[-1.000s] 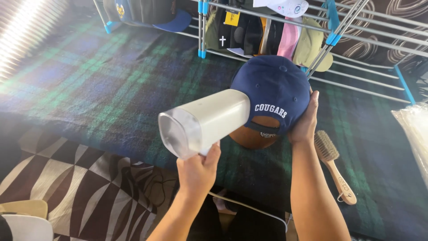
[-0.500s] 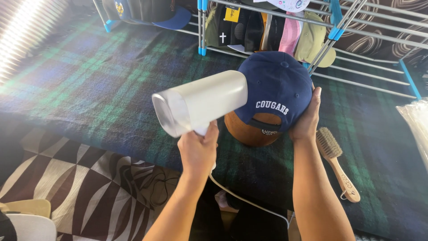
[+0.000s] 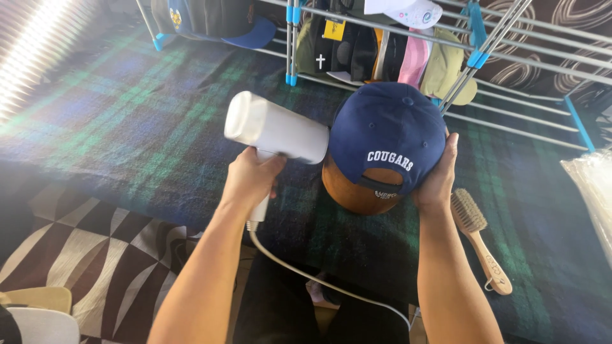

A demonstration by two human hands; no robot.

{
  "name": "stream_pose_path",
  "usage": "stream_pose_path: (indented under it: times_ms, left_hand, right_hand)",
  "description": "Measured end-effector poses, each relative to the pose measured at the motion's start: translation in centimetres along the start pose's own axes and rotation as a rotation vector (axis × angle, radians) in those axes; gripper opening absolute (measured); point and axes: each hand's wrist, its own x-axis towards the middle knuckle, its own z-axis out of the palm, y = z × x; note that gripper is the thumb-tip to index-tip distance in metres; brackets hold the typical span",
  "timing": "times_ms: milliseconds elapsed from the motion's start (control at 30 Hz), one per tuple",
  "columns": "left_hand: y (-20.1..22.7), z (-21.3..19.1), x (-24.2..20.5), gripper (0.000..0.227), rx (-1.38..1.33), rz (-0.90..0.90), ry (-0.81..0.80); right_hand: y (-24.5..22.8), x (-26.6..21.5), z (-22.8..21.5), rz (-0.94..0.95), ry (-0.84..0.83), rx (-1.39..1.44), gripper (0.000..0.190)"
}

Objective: Using a hair dryer and a brush to finish and shape a baseball cap on a wooden form.

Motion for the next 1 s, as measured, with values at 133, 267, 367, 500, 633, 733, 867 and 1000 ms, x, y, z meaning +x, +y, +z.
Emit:
stream_pose_path:
  times_ms: [133, 267, 367, 500, 633, 733, 867, 1000]
  left_hand:
    - [3.2, -1.8, -2.1, 0.041, 0.074, 0.037, 0.088]
    - [8.5, -3.3, -5.1, 0.047, 0.255, 0.257, 0.077]
    - [13.1, -3.3, -6.5, 0.051, 0.495, 0.460, 0.035]
    - [19.4, -2.1, -7.0, 0.036, 0.792, 0.568, -0.199]
    - [22.4, 0.4, -4.8, 0.026, 0.931, 0.574, -0.214]
    - [22.7, 0.4, -2.6, 0.037, 0.854, 0.593, -0.153]
    - [21.5, -2.8, -1.6, 0.043, 0.688, 0.347, -0.211]
    - [17.3, -4.4, 2.2, 0.042, 0.428, 0.113, -0.259]
  right_hand:
    - [1.3, 0.9, -1.8, -0.003, 0.032, 0.001, 0.052]
    - [0.5, -0.1, -1.0, -0.021, -0.012, -0.073, 0.055]
    - [-0.4, -0.8, 0.3, -0.063, -0.032, -0.094, 0.057]
    - [-2.0, -0.4, 0.5, 0.130, 0.042, -0.086, 0.073]
    - [-0.7, 0.1, -0.5, 0.105, -0.015, -0.025, 0.075]
    - [-0.8, 0.2, -0.8, 0.077, 0.004, -0.086, 0.071]
    - [-1.2, -0.1, -0.7, 0.130, 0.012, -0.068, 0.072]
    - [-0.8, -0.1, -0.6, 0.093, -0.020, -0.044, 0.070]
